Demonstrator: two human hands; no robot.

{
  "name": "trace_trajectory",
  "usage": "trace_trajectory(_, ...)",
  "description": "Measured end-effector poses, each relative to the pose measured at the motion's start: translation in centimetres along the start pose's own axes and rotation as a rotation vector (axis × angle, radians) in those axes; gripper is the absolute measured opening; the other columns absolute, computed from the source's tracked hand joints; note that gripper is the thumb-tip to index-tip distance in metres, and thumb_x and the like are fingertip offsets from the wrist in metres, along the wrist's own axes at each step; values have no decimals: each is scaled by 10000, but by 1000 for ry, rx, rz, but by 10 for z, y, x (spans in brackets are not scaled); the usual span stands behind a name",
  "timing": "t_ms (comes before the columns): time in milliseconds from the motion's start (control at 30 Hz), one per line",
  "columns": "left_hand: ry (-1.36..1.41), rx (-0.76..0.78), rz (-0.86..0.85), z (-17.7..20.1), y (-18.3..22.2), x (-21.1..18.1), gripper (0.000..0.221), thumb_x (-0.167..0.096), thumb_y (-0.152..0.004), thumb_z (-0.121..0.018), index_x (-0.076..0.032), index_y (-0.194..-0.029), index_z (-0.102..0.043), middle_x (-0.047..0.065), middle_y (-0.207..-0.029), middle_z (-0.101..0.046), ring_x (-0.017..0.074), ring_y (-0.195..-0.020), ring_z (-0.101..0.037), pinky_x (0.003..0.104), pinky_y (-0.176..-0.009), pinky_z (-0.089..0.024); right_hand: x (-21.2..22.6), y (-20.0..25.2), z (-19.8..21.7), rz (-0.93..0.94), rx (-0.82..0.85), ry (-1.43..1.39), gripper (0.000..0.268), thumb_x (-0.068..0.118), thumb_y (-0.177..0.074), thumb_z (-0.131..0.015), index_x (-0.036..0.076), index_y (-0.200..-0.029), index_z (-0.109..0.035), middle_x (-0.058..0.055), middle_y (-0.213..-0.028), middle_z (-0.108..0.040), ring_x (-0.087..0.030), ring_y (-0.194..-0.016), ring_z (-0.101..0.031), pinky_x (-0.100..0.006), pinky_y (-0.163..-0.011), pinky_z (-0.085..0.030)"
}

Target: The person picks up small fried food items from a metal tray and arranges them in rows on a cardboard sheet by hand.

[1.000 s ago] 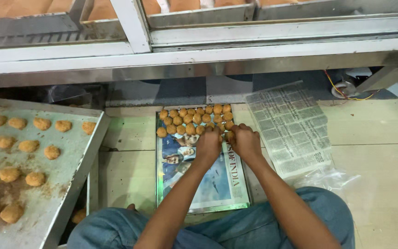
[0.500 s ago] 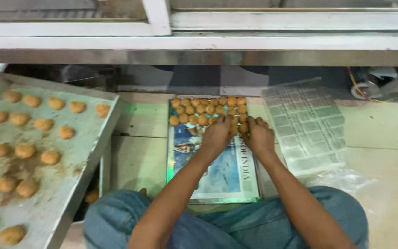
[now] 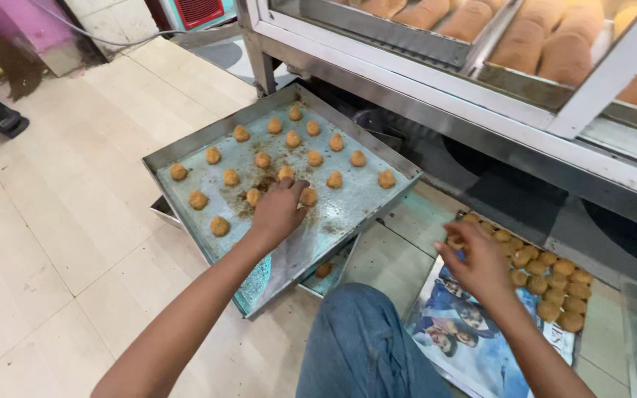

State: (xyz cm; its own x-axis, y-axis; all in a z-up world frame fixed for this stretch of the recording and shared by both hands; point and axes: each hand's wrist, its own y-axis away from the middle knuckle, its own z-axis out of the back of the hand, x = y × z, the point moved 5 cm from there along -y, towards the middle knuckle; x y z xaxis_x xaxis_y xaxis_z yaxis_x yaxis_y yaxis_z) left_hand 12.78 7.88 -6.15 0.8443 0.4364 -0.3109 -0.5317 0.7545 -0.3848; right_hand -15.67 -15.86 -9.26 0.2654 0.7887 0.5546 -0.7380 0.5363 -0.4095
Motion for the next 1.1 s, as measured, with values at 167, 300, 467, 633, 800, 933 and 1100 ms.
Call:
trace_trajectory(167, 112, -28, 35, -38, -9, 32, 557, -94, -760, -706, -113, -1312, -630, 187, -1158, -664, 408, -1029, -653, 506, -862, -540, 90, -119, -122, 352, 79, -66, 286, 139, -838, -735, 36, -1102, -698, -169, -1087, -690, -375, -1034, -655, -461, -897, -530)
trace_trajectory(300, 63, 32, 78, -58, -22, 38, 331, -111, -865, -672, -107, -1196, -682, 191, -1109, -677, 406, -1018, -667, 506, -891, -547, 111, -162, -199, 288, 218, 63, 439, 75, -771, -705, 79, -1207, -657, -201, -1178, -636, -427, -1071, -616, -509, -871, -513)
trace_trajectory(467, 163, 29, 108, -43, -29, 31, 320, -78, -818, -660, -76, -1135, -700, 201, -1084, -678, 413, -988, -673, 503, -869, -547, 104, -157, -209, 133, 272, 116, 227, 125, -929, -678, 116, -1156, -676, -173, -1180, -667, -387, -1079, -669, -479, -896, -553)
trace_trajectory(633, 345, -132, -92, -10, -36, -23, 371, -77, -756, -774, -17, -1108, -674, 197, -1055, -689, 395, -931, -690, 474, -801, -559, 79, -106, -104, 180, -111, -338, 369, 72, -847, -733, 47, -1194, -610, -168, -1156, -658, -337, -980, -700, -387, -745, -614)
trace_trajectory(800, 628, 48, -217, -70, -41, -138, 411, -98, -720, -831, -25, -1089, -665, 158, -1028, -718, 309, -886, -725, 406, -788, -591, -28, 12, -1, -41, -211, -150, 385, 65, -847, -762, 39, -1188, -585, -161, -1111, -671, -305, -933, -727, -381, -785, -607)
trace_trajectory(933, 725, 286, -349, -159, -32, -255, 414, -100, -654, -846, -29, -1026, -677, 175, -993, -711, 350, -885, -704, 443, -764, -566, -119, 81, 49, -206, -196, 113, 391, 49, -792, -767, 45, -1145, -600, -194, -1076, -659, -384, -923, -691, -446, -766, -578)
trace_trajectory(1100, 506, 307, -446, -259, -16, -325, 428, 35, -702, -676, -19, -1124, -633, 233, -1137, -640, 441, -1025, -649, 510, -844, -541, -189, 119, 48, -375, -126, 258, 364, 37, -775, -721, 79, -1129, -644, -198, -1075, -664, -423, -943, -667, -499, -799, -556)
